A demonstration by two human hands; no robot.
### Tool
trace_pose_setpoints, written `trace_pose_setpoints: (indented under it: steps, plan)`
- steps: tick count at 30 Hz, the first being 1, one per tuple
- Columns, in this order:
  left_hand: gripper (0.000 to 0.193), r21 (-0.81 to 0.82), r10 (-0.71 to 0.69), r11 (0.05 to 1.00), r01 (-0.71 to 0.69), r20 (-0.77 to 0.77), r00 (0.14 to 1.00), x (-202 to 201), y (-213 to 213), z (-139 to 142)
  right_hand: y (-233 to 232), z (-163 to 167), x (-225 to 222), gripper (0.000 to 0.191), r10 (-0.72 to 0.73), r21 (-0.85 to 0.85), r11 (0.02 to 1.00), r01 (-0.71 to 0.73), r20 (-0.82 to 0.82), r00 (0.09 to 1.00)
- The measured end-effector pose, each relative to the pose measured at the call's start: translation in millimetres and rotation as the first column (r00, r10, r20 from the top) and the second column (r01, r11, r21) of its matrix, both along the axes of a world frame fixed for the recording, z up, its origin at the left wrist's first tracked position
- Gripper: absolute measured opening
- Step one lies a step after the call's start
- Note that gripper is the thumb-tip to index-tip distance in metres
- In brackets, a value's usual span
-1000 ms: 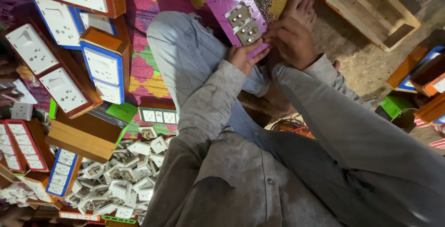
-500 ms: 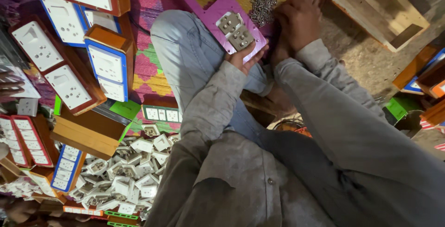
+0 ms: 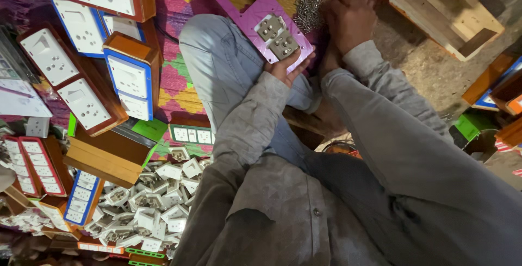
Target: The person assembles a pink electrical socket plate by inserting a white socket module, aligning it, and securing it with screws. They handle the socket plate, module, and screws, tightening the screws by hand to complete the assembly.
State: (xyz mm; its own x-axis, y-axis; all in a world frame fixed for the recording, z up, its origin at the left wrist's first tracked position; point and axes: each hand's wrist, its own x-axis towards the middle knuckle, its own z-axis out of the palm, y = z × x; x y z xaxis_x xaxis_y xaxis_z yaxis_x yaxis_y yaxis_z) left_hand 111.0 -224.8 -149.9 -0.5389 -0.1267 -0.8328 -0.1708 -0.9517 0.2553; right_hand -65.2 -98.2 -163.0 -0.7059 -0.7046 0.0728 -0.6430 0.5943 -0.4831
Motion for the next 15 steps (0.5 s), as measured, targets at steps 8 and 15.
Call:
trace_pose_setpoints:
  steps: [8, 15]
  plan:
    - [0.028, 0.038, 0.041, 0.998, -0.040, -0.006, 0.999, -3, 0, 1, 2, -2, -4, 0.010, 0.184, 0.145, 0.978, -0.151, -0.249, 0.951]
    - [0.029, 0.040, 0.055, 0.998, -0.056, 0.022, 0.998, -8, -1, -4, -1, -18, -6, 0.011, 0.172, 0.250, 0.960, -0.127, -0.167, 0.971]
